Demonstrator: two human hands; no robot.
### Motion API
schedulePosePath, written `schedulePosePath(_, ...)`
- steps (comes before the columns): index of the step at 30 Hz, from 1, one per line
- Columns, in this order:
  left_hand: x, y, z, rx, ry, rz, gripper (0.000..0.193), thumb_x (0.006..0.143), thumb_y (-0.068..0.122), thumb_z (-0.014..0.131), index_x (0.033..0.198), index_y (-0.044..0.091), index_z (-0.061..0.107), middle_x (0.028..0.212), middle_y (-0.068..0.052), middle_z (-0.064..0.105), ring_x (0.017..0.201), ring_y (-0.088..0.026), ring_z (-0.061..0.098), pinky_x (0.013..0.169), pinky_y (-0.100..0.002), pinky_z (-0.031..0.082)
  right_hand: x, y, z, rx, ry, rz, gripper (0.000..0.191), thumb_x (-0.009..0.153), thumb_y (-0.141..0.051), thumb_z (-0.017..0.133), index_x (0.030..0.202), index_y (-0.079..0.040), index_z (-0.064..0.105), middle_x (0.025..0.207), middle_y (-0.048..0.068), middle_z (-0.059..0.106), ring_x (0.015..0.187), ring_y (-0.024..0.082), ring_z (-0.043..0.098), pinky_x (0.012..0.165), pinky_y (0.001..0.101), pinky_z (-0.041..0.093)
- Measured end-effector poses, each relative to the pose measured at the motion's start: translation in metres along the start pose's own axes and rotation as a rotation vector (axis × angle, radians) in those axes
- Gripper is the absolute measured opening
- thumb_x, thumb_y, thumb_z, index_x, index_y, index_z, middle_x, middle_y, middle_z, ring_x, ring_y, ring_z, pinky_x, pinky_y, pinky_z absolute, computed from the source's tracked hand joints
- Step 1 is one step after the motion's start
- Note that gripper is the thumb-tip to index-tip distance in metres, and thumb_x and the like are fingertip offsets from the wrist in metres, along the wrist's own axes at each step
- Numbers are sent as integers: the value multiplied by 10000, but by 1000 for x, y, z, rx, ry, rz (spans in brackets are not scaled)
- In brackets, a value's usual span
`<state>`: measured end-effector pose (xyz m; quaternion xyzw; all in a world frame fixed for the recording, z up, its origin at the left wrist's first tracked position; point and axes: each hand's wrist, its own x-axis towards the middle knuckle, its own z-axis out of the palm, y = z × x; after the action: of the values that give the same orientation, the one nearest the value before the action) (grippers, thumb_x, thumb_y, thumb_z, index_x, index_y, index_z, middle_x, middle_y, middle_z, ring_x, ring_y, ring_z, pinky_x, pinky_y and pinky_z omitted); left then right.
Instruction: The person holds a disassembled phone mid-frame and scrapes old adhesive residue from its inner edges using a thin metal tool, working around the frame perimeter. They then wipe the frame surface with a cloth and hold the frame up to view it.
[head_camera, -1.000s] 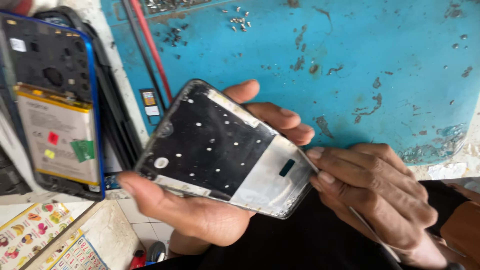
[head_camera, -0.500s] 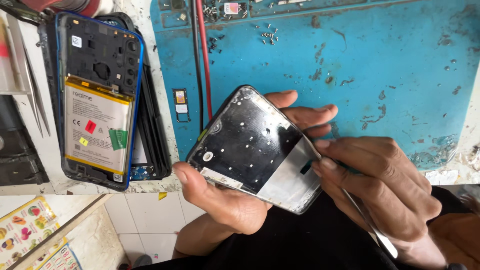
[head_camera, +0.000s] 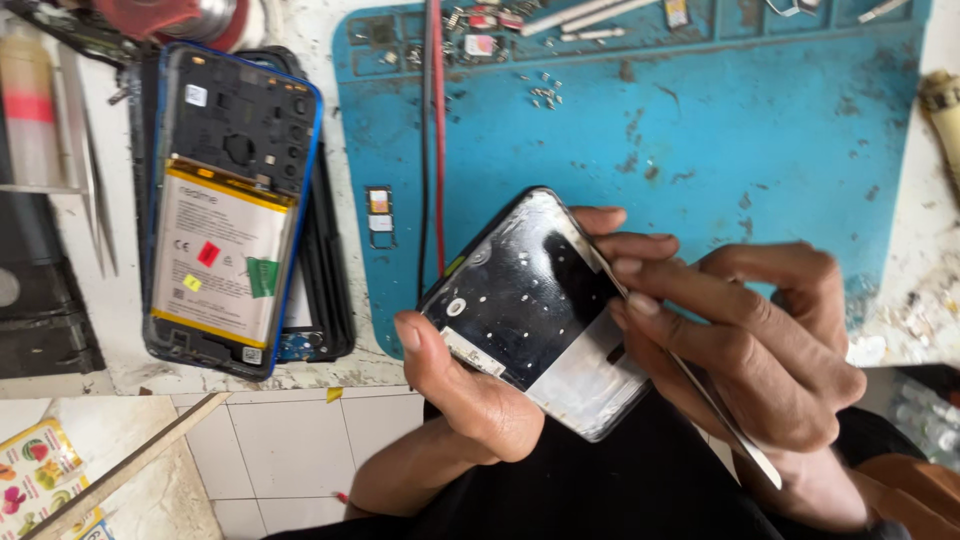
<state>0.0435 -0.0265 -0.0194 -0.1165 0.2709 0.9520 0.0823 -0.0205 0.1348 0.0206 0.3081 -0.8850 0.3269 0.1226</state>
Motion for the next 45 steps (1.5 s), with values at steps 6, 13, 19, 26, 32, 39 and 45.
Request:
schedulePosePath(6, 3, -22, -3, -240, 360, -49, 914, 887, 576, 640, 1418, -139, 436, 1398, -259, 585, 1231, -296, 556, 1048, -402, 453, 5, 4, -11, 15, 12, -75, 252, 738, 5, 885, 917, -25, 710, 997, 82, 762, 888, 258, 653, 739, 339, 521)
schedulePosePath(13, -6, -19, 3, 53, -52, 6, 1065, 996, 809, 332, 1440, -148, 483, 1377, -274, 585, 1228, -314, 592, 1093, -432, 508, -6, -7, -15, -31, 15, 41, 257, 701, 2, 890, 889, -24, 717, 939, 74, 760, 902, 260, 664, 749, 340, 523)
schedulePosePath(19, -12, -21, -3, 74, -85, -167, 1185, 850, 867, 384, 1492, -130, 388, 1509, -251, 486, 1382, -318, 518, 1198, -465, 442, -21, 2, -20, -11, 39, 24, 262, 694, 1, 889, 892, -10, 718, 939, 90, 750, 899, 271, 665, 752, 338, 536)
schedulePosePath(26, -6, -24, 2, 34, -172, -111, 1148, 892, 854, 450, 1533, -94, 365, 1457, -216, 508, 1279, -271, 539, 1131, -421, 486, -13, 1, -18, -53, 117, -59, 241, 678, 37, 872, 836, -2, 694, 882, 122, 748, 820, 280, 667, 714, 343, 524)
schedulePosePath(32, -21, -42, -23, 168, -261, -88, 1184, 912, 868, 442, 1485, -168, 450, 1298, -213, 612, 1108, -225, 610, 968, -347, 508, -18, 4, -30, -48, 107, -64, 256, 674, 33, 866, 838, 10, 670, 890, 154, 743, 812, 284, 660, 700, 351, 515)
schedulePosePath(39, 12, 8, 38, 315, -271, -46, 1164, 882, 883, 429, 1401, -159, 452, 1260, -183, 627, 1136, -240, 632, 1004, -331, 546, -29, 4, -25, -46, 204, -87, 290, 677, -4, 877, 899, 26, 693, 961, 151, 749, 855, 303, 681, 707, 385, 532)
schedulePosePath(45, -10, 53, -7, 47, 179, -533, 551, 1042, 340, 453, 1454, -24, 433, 1433, -318, 522, 1351, -366, 536, 1179, -486, 438, -33, 15, -36, 277, 38, -127, 156, 840, -72, 845, 847, -40, 692, 995, 62, 733, 849, 229, 704, 697, 349, 584)
